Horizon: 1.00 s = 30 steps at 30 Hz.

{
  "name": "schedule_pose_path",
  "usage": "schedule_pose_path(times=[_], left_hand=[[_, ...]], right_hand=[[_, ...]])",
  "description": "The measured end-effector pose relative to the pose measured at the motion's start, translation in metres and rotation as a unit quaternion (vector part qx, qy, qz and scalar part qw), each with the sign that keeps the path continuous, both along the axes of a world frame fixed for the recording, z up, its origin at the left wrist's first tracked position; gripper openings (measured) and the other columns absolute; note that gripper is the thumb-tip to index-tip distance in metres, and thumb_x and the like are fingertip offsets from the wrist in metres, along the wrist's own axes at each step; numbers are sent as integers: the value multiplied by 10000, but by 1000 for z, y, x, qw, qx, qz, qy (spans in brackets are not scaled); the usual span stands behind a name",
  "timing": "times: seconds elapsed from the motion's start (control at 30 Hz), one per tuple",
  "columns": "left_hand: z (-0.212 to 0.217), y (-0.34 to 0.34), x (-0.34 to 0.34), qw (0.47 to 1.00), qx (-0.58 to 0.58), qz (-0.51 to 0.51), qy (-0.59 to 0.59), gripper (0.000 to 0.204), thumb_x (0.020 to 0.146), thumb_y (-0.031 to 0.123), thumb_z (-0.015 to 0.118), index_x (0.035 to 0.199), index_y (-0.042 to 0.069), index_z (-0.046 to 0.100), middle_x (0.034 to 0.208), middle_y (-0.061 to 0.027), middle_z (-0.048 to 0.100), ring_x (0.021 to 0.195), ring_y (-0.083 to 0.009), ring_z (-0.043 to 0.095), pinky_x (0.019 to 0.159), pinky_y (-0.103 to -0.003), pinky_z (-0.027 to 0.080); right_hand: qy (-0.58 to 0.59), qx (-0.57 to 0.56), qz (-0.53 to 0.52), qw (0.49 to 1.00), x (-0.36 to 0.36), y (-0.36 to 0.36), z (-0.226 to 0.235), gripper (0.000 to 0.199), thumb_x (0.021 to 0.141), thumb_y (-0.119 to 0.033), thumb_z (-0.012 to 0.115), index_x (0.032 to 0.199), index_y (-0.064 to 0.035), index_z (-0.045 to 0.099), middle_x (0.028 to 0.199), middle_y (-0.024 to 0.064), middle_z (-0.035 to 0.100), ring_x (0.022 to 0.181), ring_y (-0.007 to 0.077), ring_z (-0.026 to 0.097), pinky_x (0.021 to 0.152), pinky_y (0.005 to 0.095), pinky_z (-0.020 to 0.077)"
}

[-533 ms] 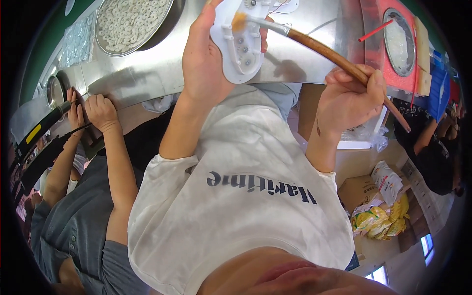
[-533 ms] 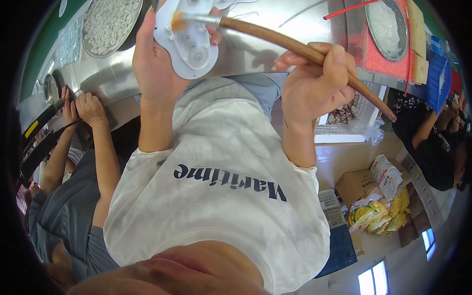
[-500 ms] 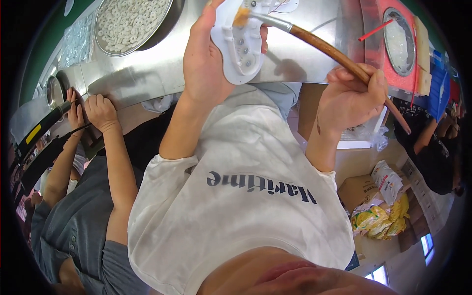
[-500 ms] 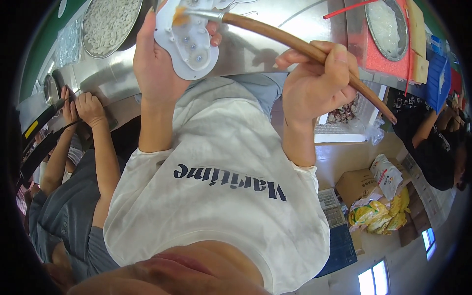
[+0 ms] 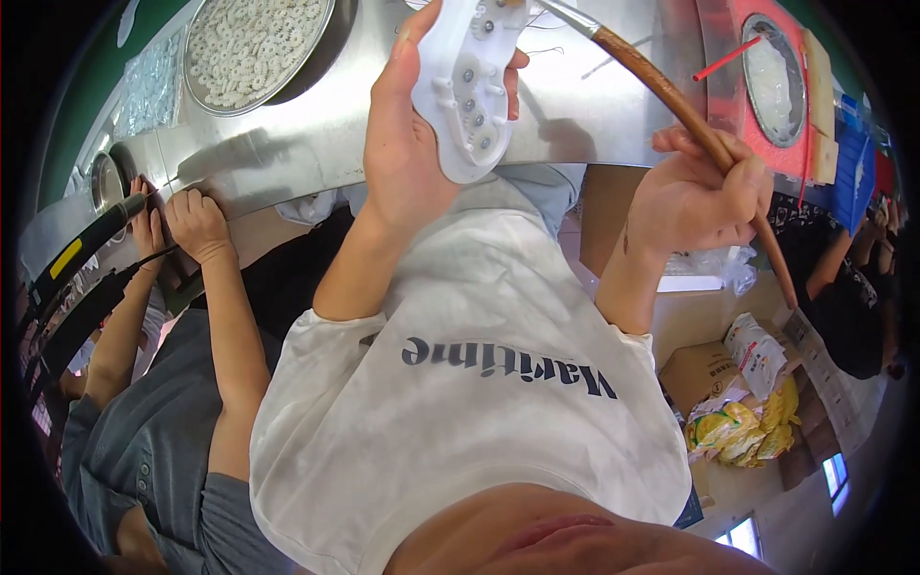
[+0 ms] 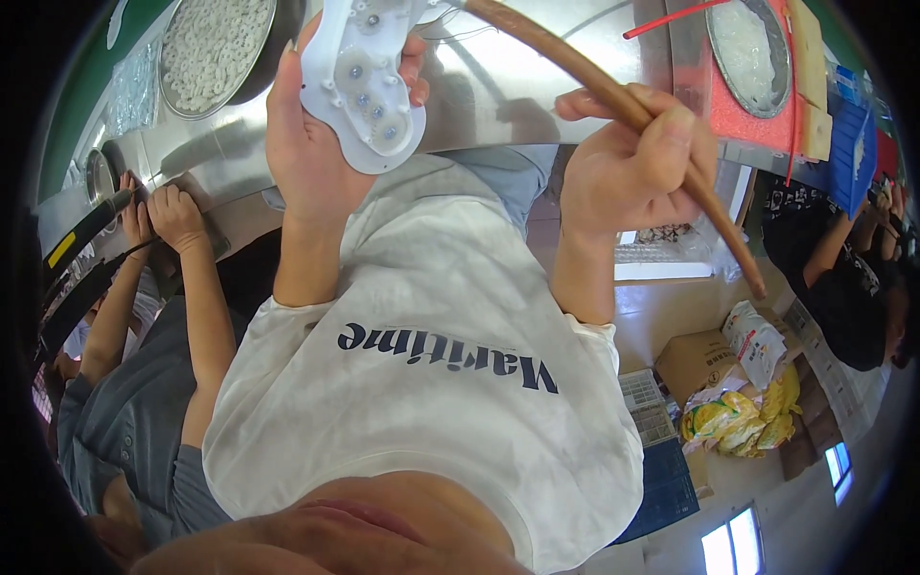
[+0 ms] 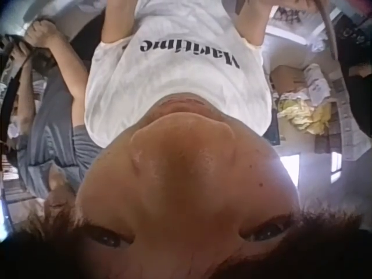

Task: Applying glue to plastic components using a brush on an assembly line.

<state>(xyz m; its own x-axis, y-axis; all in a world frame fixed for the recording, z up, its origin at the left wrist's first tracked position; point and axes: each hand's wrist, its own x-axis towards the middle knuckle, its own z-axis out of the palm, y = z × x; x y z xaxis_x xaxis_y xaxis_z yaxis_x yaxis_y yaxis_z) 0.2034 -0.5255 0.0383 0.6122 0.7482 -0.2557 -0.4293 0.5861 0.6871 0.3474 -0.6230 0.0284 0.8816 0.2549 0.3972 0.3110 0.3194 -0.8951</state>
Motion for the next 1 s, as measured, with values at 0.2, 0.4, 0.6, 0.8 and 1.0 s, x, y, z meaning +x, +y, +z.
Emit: schedule_pose_path(times=[0.2,0.4,0.6,0.8,1.0], left_hand=[[-1,7,3,999,-24,19,-34,497,973,365,227,1327,34,334,1020,-211,560,844,-254,573,749,-369,466],[-2,6,1,1000,4,4,-19,494,973,366,219,1322,38,340,1009,-190,570,826,-238,578,742,-366,468],[2,3,2,1000,-1,24,2,485,965,358,239,1319,42,342,1019,-180,561,832,-231,576,734,-349,471],[-1,3,3,1000,-3,24,-10,508,951,376,272,1326,38,330,1018,-170,562,831,-225,577,730,-345,473],[-6,3,3,1000,25,9,1,523,944,383,299,1333,34,316,1023,-151,557,830,-222,573,720,-340,475]], right_hand=[[-142,-20,69,987,-11,-8,-1,304,860,-235,410,865,54,502,596,233,551,418,325,547,422,387,506],[-264,-21,138,954,-9,-11,-2,273,903,-221,409,925,42,481,615,212,546,453,309,576,424,375,512],[-349,-43,112,929,0,-10,1,258,926,-194,409,924,55,476,607,211,553,456,290,579,414,345,505],[-366,-57,100,923,-9,-15,6,264,937,-207,407,933,49,471,605,201,554,458,280,577,414,331,493],[-390,-57,150,907,-17,-18,7,339,970,-310,390,962,22,460,655,155,537,492,259,580,435,325,485]])
